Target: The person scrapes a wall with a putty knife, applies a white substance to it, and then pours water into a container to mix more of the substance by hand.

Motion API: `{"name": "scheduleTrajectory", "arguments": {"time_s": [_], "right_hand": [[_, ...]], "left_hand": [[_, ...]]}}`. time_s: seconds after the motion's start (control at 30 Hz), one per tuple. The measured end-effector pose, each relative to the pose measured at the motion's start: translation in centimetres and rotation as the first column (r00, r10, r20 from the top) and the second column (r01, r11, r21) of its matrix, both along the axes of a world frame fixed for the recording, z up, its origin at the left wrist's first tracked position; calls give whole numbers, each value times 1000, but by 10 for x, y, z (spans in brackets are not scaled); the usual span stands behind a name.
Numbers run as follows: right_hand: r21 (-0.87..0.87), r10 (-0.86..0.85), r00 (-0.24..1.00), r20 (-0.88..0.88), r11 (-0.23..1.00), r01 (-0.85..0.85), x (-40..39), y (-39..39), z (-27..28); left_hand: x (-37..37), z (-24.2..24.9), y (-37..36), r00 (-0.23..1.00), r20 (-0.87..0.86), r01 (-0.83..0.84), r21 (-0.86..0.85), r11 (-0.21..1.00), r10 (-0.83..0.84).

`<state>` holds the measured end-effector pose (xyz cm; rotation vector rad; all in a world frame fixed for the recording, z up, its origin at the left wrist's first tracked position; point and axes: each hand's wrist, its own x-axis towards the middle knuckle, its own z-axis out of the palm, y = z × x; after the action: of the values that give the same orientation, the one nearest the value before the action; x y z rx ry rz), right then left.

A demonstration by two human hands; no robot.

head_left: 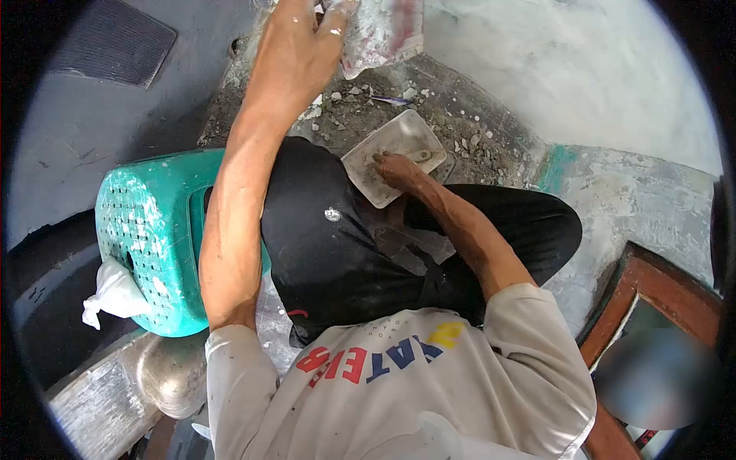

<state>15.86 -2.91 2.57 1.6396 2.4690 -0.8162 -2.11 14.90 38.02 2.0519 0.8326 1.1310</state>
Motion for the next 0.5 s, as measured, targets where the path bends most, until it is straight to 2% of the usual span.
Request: {"name": "scheduleTrajectory", "arguments": {"time_s": [0.07,0.1,0.17,0.2,0.23,0.27,0.33,0.4,0.47,0.5], "right_hand": [[85,63,995,76,994,-70,-10,-3,-34],[84,68,995,70,994,-74,-10,-8,-52],[175,193,981,-29,967,-185,-8,-8,-63],[176,192,981,-31,967,-184,-8,-9,-68],[117,189,981,39,974,-192,-15,-7,-46],[58,190,976,109,979,-197,-18,-7,-38],[40,202,973,110,977,-208,-20,-5,-32],[18,215,970,110,976,-218,-20,-6,-36],[171,256,954,158,944,-281,-14,-8,-67],[177,258,952,163,942,-285,-13,-8,-81]], "left_hand": [[0,-2,2,999,-37,23,-30,999,-24],[2,-11,5,1000,-11,-21,11,1000,21],[3,-16,10,998,16,-65,55,996,64],[2,-16,12,999,31,-17,38,999,16],[1,-15,12,998,47,29,22,999,-30],[0,-5,8,999,46,28,23,999,-29],[-2,14,-3,998,-57,24,-109,994,-30],[-1,-1,3,999,-40,1,-83,997,-4],[-2,-9,7,1000,-20,-21,-44,999,21],[-3,-10,7,1000,4,7,-4,1000,-7]]}}
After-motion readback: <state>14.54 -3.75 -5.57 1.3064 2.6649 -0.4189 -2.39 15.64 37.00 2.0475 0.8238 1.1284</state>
